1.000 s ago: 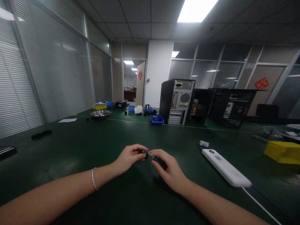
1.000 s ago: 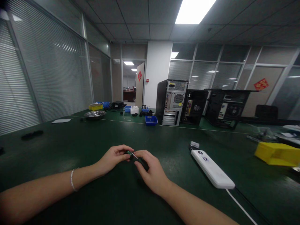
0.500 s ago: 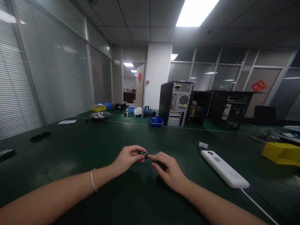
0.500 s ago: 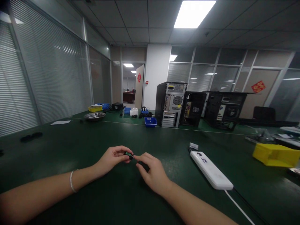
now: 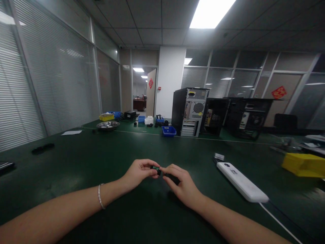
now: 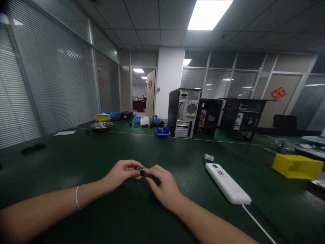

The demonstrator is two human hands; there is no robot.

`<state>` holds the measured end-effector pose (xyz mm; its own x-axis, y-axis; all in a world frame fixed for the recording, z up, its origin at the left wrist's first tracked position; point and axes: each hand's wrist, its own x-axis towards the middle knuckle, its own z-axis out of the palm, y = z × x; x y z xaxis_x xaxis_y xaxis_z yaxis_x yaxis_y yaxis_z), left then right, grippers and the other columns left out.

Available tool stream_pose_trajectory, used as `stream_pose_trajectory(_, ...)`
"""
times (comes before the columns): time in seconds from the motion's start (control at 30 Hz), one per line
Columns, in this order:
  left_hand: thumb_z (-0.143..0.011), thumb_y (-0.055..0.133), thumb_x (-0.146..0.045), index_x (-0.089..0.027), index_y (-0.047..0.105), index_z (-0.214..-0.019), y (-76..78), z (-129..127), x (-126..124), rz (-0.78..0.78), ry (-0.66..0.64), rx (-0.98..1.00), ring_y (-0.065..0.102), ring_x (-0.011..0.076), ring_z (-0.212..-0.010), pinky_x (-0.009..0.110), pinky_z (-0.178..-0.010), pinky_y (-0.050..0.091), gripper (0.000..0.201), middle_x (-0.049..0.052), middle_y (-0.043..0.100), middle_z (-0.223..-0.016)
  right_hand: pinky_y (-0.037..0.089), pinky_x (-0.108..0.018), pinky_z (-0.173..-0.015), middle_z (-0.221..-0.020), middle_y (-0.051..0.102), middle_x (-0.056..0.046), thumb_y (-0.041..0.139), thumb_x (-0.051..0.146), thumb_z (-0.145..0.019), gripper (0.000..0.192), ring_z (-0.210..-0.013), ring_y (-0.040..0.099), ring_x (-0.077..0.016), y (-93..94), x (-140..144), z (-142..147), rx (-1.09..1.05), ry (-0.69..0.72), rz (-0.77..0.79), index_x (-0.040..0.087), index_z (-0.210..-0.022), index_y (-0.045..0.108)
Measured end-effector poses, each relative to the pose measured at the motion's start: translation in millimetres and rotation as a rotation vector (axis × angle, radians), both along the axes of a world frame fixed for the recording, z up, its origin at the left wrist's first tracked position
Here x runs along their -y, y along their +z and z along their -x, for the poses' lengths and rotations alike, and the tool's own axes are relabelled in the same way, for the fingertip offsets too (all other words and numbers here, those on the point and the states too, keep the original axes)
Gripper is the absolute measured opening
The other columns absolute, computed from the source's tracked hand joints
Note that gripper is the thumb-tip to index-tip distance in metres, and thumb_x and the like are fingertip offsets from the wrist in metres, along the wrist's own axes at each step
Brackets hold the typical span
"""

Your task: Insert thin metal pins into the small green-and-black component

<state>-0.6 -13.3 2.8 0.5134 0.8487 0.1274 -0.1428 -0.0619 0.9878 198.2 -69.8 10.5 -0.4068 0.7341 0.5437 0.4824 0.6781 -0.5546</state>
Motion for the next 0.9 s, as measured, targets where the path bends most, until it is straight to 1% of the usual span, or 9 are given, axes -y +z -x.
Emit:
stream_pose_trajectory(0.17,-0.068,0.076,-0.024,-0.009,0.066,-0.095,1.0,1,1,-0.008,-0.001,-0.016,0.069,0.021,-0.079,0.035,-0.076,0.054,0.033,0.01,0.073,-0.09,0.048,-0.03,-0.08,-0.099,0.064,-0.006,0.054,0.018,-0.089,0.03,-0.09,0.06,-0.019,-0.4,-1,-1,0.014,-0.005,0.016,0.024,-0.118,0.06)
stream_pose_trajectory(0.27,-0.07,0.074,-0.027,-0.01,0.066,-0.095,-0.6,3,-3,-0.039,0.021,-0.025,0.068,0.02,-0.076,0.034,-0.072,0.053,0.032,0.008,0.072,-0.084,0.048,-0.031,-0.078,-0.097,0.064,-0.006,0.054,0.02,-0.089,0.03,-0.088,0.06,-0.0193,-1.3,-2,-4,0.037,-0.042,0.018,0.024,-0.118,0.061)
stream_pose_trajectory(0.37,-0.072,0.071,-0.028,-0.012,0.066,-0.094,-2.7,6,-8,-0.095,0.017,-0.063,0.065,0.0195,-0.08,0.033,-0.074,0.051,0.028,0.007,0.07,-0.087,0.048,-0.031,-0.077,-0.096,0.064,-0.006,0.054,0.021,-0.089,0.03,-0.087,0.06,-0.0193,-1.3,-4,-6,0.043,-0.089,0.026,0.024,-0.118,0.06)
stream_pose_trajectory(0.5,-0.075,0.068,-0.027,-0.014,0.067,-0.094,-2.1,9,-8,-0.218,-0.061,-0.233,0.063,0.0198,-0.088,0.034,-0.081,0.048,0.024,0.006,0.069,-0.093,0.048,-0.031,-0.077,-0.097,0.065,-0.005,0.054,0.021,-0.089,0.03,-0.088,0.06,-0.0191,-1.6,-5,-7,0.034,-0.11,0.031,0.024,-0.119,0.06)
stream_pose_trajectory(0.63,-0.076,0.066,-0.027,-0.017,0.066,-0.097,2.2,10,-2,-0.399,-0.122,-0.45,0.06,0.0186,-0.088,0.032,-0.08,0.046,0.023,0.003,0.066,-0.095,0.048,-0.031,-0.077,-0.097,0.064,-0.005,0.054,0.02,-0.089,0.029,-0.088,0.06,-0.019,-2.2,-6,-7,0.035,-0.105,0.031,0.024,-0.117,0.06)
stream_pose_trajectory(0.7,-0.076,0.066,-0.027,-0.018,0.065,-0.097,3.6,10,1,-0.473,-0.116,-0.546,0.059,0.0185,-0.088,0.031,-0.079,0.045,0.023,0.002,0.065,-0.096,0.048,-0.03,-0.076,-0.097,0.064,-0.005,0.054,0.02,-0.089,0.029,-0.087,0.06,-0.0188,-2.3,-5,-7,0.034,-0.103,0.036,0.024,-0.117,0.06)
stream_pose_trajectory(0.77,-0.075,0.068,-0.026,-0.019,0.065,-0.095,3.5,9,3,-0.534,-0.084,-0.62,0.057,0.0186,-0.089,0.031,-0.078,0.044,0.022,0.002,0.063,-0.095,0.048,-0.03,-0.076,-0.097,0.064,-0.005,0.054,0.019,-0.088,0.029,-0.087,0.06,-0.0186,-2.8,-5,-6,0.039,-0.103,0.042,0.024,-0.117,0.06)
stream_pose_trajectory(0.83,-0.073,0.07,-0.026,-0.019,0.064,-0.095,2.5,8,5,-0.577,-0.066,-0.648,0.056,0.0183,-0.087,0.03,-0.077,0.044,0.025,0.001,0.062,-0.094,0.047,-0.03,-0.077,-0.096,0.064,-0.004,0.054,0.018,-0.088,0.029,-0.088,0.06,-0.0184,-3.6,-6,-7,0.05,-0.1,0.044,0.024,-0.116,0.06)
stream_pose_trajectory(0.9,-0.071,0.072,-0.028,-0.018,0.061,-0.1,2.2,8,5,-0.592,-0.083,-0.631,0.056,0.0178,-0.086,0.029,-0.076,0.045,0.033,0.002,0.06,-0.095,0.047,-0.03,-0.078,-0.095,0.064,-0.004,0.054,0.017,-0.088,0.029,-0.088,0.06,-0.0184,-4.5,-7,-7,0.059,-0.092,0.039,0.024,-0.115,0.061)
